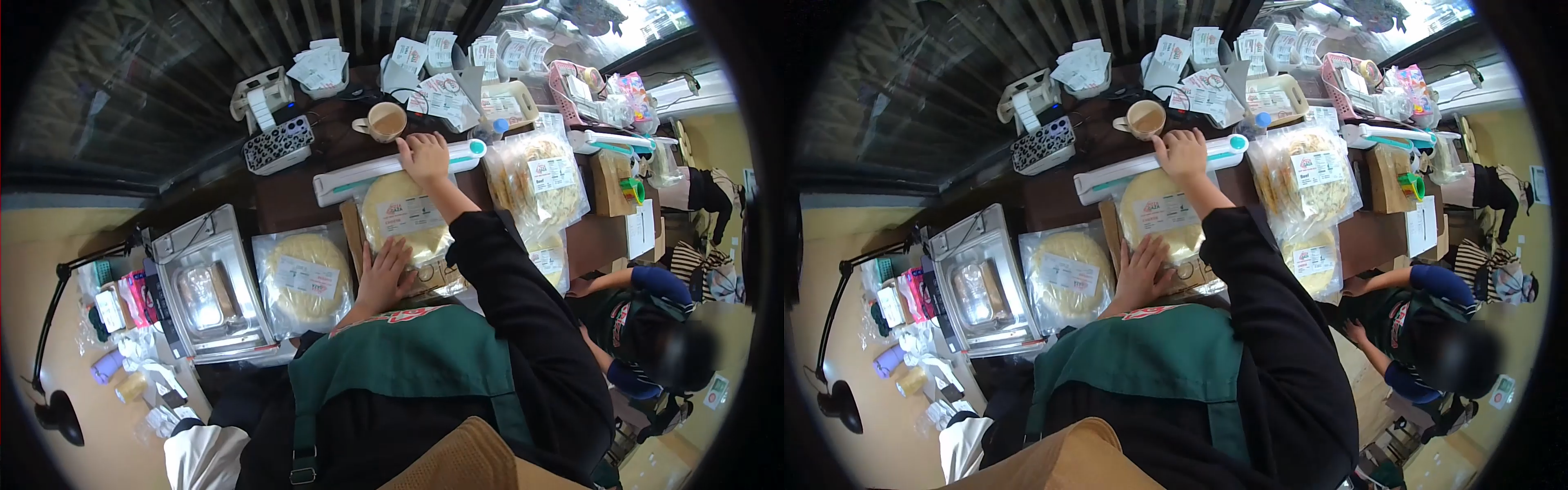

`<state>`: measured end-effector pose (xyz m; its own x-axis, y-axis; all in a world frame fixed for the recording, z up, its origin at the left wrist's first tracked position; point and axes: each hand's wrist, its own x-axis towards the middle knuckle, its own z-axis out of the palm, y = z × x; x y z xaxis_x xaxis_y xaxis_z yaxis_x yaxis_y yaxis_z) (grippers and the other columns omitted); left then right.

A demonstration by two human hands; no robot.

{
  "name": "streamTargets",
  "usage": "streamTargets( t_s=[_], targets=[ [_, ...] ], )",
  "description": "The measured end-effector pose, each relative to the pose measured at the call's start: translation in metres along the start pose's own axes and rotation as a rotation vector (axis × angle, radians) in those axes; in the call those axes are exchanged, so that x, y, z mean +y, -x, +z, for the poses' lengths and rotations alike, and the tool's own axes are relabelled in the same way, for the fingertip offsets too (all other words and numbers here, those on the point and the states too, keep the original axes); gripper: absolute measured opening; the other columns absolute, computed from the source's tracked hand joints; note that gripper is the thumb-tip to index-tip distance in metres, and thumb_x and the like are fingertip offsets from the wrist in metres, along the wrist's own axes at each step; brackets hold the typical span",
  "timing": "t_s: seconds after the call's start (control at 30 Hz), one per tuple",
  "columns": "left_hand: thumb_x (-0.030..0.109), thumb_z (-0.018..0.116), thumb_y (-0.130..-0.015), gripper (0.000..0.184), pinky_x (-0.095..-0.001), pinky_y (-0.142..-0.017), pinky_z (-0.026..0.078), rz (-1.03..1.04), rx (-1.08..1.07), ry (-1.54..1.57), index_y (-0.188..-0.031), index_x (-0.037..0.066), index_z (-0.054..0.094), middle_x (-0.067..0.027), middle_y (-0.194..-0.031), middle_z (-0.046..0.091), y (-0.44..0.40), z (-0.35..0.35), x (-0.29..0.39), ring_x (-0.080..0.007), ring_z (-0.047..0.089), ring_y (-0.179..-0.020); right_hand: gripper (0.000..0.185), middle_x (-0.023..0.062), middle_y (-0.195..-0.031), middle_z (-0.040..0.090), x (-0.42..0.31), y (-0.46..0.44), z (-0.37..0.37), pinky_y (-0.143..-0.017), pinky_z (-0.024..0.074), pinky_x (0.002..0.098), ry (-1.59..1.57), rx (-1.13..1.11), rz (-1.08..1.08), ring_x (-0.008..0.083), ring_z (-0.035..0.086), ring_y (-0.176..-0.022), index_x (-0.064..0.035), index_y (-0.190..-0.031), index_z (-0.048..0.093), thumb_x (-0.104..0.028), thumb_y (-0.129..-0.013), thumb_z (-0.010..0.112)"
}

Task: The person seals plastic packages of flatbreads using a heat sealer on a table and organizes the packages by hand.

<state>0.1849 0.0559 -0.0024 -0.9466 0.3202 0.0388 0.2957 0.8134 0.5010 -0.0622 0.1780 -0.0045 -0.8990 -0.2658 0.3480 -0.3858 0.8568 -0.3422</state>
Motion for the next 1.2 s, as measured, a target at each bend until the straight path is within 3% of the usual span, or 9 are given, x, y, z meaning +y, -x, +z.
streamTargets(
  t_s=[0.23, 0.33, 0.5, 0.6, 0.77, 0.87, 0.97, 1.13, 1.2],
  targets=[
    [0.026, 0.064, -0.084, 0.049, -0.0539, -0.107, 0.028, -0.062, 0.236, 0.26, -0.127, 0.006, 0.052, -0.0181, -0.132, 0.05, 0.024, -0.025, -0.032, -0.0362, 0.043, -0.128, 0.054, 0.0234, -0.137, 0.046, 0.019, 0.072, -0.07, -0.111, 0.0242, 0.0518, 0.101, 0.173, -0.02, 0.0432, 0.039, -0.129, -0.0034, -0.134, 0.046, -0.029, -0.088, 0.06],
    [0.027, 0.064, -0.084, 0.051, -0.0521, -0.104, 0.032, -0.19, 0.34, 0.181, -0.128, 0.002, 0.051, -0.021, -0.126, 0.054, 0.059, -0.048, -0.069, -0.0395, 0.046, -0.122, 0.064, 0.0264, -0.136, 0.045, 0.039, 0.137, -0.073, -0.112, 0.0231, 0.0499, -0.156, 0.214, 0.258, 0.0423, 0.039, -0.13, 0.0, -0.138, 0.038, -0.03, -0.088, 0.063],
    [0.025, 0.059, -0.089, 0.048, -0.047, -0.098, 0.039, -0.665, 0.498, -0.08, -0.128, -0.001, 0.05, -0.0257, -0.124, 0.054, 0.149, -0.075, -0.131, -0.041, 0.051, -0.115, 0.046, 0.0123, -0.106, 0.064, 0.052, 0.213, -0.076, -0.086, 0.0453, 0.033, -0.664, -0.399, 0.996, 0.0205, 0.059, -0.097, 0.0036, -0.118, 0.056, -0.034, -0.092, 0.061],
    [0.025, 0.055, -0.092, 0.038, -0.0451, -0.09, 0.045, -0.784, 0.416, -0.012, -0.12, 0.0, 0.057, -0.0227, -0.113, 0.062, 0.197, -0.072, -0.164, -0.0401, 0.057, -0.105, 0.029, 0.0003, -0.088, 0.064, 0.047, 0.221, -0.065, -0.072, 0.0437, 0.0237, -1.091, -0.206, 0.969, 0.0072, 0.056, -0.08, -0.0023, -0.101, 0.063, -0.03, -0.095, 0.058],
    [0.026, 0.051, -0.095, 0.032, -0.0444, -0.07, 0.055, -0.834, 0.103, -0.096, -0.105, -0.002, 0.063, -0.0169, -0.087, 0.069, 0.229, -0.074, -0.184, -0.0366, 0.067, -0.078, 0.018, 0.0015, -0.096, 0.065, -0.011, 0.173, -0.134, -0.081, 0.0452, 0.025, -1.549, 0.08, 0.674, 0.0092, 0.059, -0.088, -0.0036, -0.103, 0.062, -0.019, -0.096, 0.056],
    [0.029, 0.051, -0.096, 0.034, -0.0374, -0.053, 0.057, -1.204, -0.086, 0.387, -0.103, -0.002, 0.063, -0.0166, -0.085, 0.069, 0.22, -0.093, -0.156, -0.0276, 0.069, -0.065, 0.014, 0.0045, -0.108, 0.064, -0.019, 0.168, -0.204, -0.09, 0.0457, 0.0303, -1.81, 0.266, 0.574, 0.0141, 0.06, -0.097, -0.0093, -0.105, 0.062, -0.017, -0.096, 0.055],
    [0.029, 0.048, -0.098, 0.036, -0.0315, -0.044, 0.056, -1.194, -0.107, 0.535, -0.104, -0.004, 0.06, -0.0164, -0.084, 0.068, 0.23, -0.086, -0.168, -0.0221, 0.068, -0.059, 0.035, 0.0118, -0.117, 0.061, -0.009, 0.182, -0.291, -0.1, 0.0404, 0.0357, -1.686, 0.525, 0.769, 0.0218, 0.055, -0.114, -0.0005, -0.119, 0.055, -0.027, -0.097, 0.048],
    [0.027, 0.044, -0.1, 0.032, -0.0324, -0.049, 0.055, -1.084, 0.041, 0.613, -0.106, -0.001, 0.057, -0.0126, -0.086, 0.061, 0.237, -0.074, -0.171, -0.024, 0.068, -0.063, 0.016, 0.0064, -0.102, 0.062, 0.068, 0.256, -0.36, -0.089, 0.0484, 0.0337, -1.236, 0.813, 0.717, 0.0187, 0.061, -0.098, -0.0041, -0.1, 0.058, -0.017, -0.096, 0.05],
    [0.031, 0.043, -0.101, 0.034, -0.0323, -0.057, 0.055, -1.069, 0.124, 0.576, -0.11, 0.001, 0.056, -0.0087, -0.088, 0.058, 0.232, -0.074, -0.169, -0.0224, 0.067, -0.082, 0.02, 0.0088, -0.103, 0.063, 0.091, 0.276, -0.368, -0.087, 0.0489, 0.0355, -1.171, 0.926, 0.755, 0.0202, 0.061, -0.097, -0.0023, -0.103, 0.059, -0.018, -0.096, 0.048]
  ],
)
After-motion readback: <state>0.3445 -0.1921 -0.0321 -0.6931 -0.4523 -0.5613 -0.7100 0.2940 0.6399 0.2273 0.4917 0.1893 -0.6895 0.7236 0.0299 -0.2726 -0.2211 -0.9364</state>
